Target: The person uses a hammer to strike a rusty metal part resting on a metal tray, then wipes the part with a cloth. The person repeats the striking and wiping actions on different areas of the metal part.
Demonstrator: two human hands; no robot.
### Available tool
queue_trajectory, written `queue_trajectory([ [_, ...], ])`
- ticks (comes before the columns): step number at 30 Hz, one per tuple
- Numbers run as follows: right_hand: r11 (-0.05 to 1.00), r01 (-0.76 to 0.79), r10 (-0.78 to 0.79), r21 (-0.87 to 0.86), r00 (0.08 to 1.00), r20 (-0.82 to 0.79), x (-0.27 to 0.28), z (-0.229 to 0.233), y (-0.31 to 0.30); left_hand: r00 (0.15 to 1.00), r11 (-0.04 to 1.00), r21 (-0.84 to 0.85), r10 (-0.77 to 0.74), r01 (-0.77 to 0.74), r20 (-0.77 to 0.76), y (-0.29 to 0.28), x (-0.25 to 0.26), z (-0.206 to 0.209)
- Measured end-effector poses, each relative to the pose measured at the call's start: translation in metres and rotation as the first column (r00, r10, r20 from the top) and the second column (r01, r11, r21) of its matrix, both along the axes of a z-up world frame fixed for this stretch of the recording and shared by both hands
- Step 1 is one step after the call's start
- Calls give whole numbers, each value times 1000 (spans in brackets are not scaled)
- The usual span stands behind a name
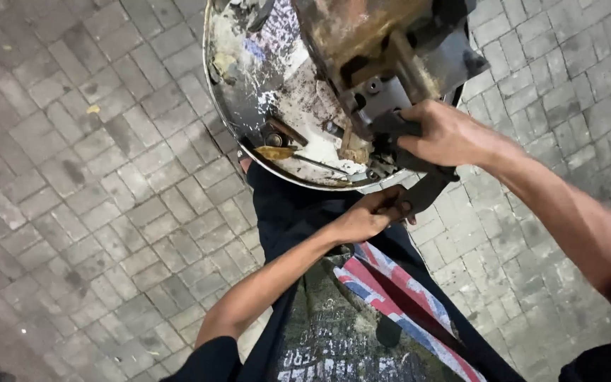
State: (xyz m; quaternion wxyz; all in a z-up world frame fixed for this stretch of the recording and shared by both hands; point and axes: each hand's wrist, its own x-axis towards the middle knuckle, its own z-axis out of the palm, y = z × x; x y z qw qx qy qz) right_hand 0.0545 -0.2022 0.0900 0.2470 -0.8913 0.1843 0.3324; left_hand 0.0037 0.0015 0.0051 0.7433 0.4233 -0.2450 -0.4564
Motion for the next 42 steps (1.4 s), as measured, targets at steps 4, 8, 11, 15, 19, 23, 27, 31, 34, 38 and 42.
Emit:
queue_trajectory([
  [4,998,-65,65,11,997,-33,-7,-28,33,988,1000,-5,-15,16,153,-6,-3,-57],
  [8,993,-65,71,102,996,-58,-18,-24,48,975,977,192,-124,88,187,7,1,-47],
  [11,941,-16,-43,337,985,165,-19,-6,8,970,970,201,-174,138,172,7,10,-34],
  [15,948,-99,-19,304,931,364,-12,36,6,979,974,157,-178,162,96,3,2,-29],
  [19,987,-62,42,150,990,134,-5,38,18,970,972,183,-178,147,165,2,5,-19],
  [23,967,-25,-1,255,995,103,-3,25,5,962,965,211,-196,155,188,7,11,-6],
  [27,942,98,-129,320,988,79,-11,13,-1,965,950,252,-222,182,140,11,7,-5],
  [31,936,114,-140,332,989,56,-1,32,17,956,937,266,-266,226,125,3,15,2],
  [34,925,116,-115,362,993,-26,4,42,39,937,931,276,-296,239,186,-8,21,7],
  [38,977,-157,146,144,986,85,15,21,37,934,920,294,-317,260,166,-12,20,10],
  [42,977,-203,196,69,976,100,-3,9,27,934,918,302,-317,258,163,-12,22,9],
])
